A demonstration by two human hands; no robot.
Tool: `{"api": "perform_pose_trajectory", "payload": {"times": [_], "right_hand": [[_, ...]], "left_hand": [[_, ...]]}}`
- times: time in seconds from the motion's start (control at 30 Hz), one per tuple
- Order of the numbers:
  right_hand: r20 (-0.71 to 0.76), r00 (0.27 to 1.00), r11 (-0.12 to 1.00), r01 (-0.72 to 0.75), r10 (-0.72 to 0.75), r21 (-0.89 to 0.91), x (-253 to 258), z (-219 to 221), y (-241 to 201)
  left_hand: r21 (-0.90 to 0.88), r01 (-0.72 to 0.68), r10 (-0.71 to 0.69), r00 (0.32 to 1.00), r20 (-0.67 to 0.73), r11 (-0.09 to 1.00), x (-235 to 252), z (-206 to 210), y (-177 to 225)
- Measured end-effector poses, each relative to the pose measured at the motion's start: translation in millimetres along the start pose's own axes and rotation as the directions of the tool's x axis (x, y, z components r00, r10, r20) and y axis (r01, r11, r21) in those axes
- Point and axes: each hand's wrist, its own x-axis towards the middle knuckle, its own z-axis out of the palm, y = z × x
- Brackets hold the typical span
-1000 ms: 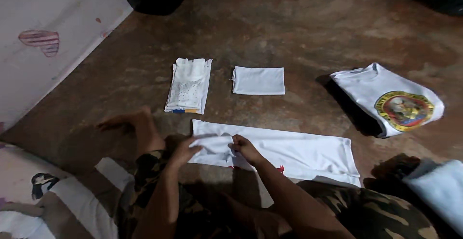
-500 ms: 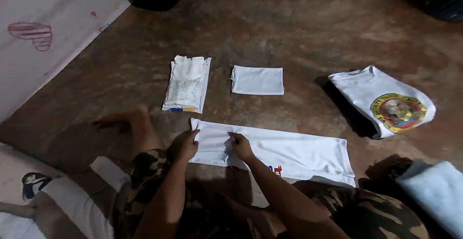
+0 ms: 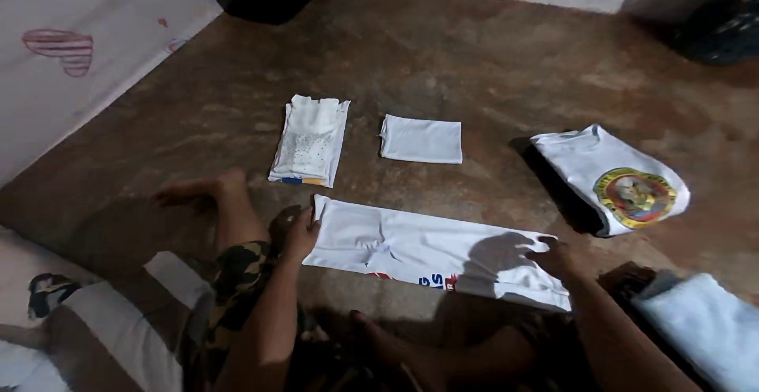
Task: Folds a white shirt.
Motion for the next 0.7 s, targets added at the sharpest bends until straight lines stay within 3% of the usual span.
{"api": "perform_pose_trajectory", "payload": {"times": [0.1,0.27,0.37,0.57,0.63,0.7], "right_hand": [[-0.002,0.971,0.963,-0.238,0.240,0.127,1,-3,39],[0.006,0.941,0.941,-0.339,0.339,-0.014,33,25,65],[0.073,0.915,0.912,-0.402,0.396,0.088,19,20,52],[0.126,0.946,0.923,-0.320,0.298,0.212,14,12,58],[0.126,0.963,0.866,-0.271,0.240,0.421,6,3,56],[0.103,0.983,0.732,-0.180,0.150,0.657,-7,-11,49]], "left_hand": [[0.008,0.010,-0.009,0.999,-0.046,1.000,0,4,-4],[0.182,0.097,-0.088,0.994,-0.061,0.979,-4,12,-17],[0.240,0.130,-0.121,0.991,-0.050,0.962,-8,14,-21],[0.279,0.206,-0.223,0.974,0.031,0.938,-10,19,-19],[0.308,0.205,-0.236,0.969,0.067,0.929,-9,21,-20],[0.300,0.187,-0.229,0.967,0.113,0.935,-10,22,-22]]}}
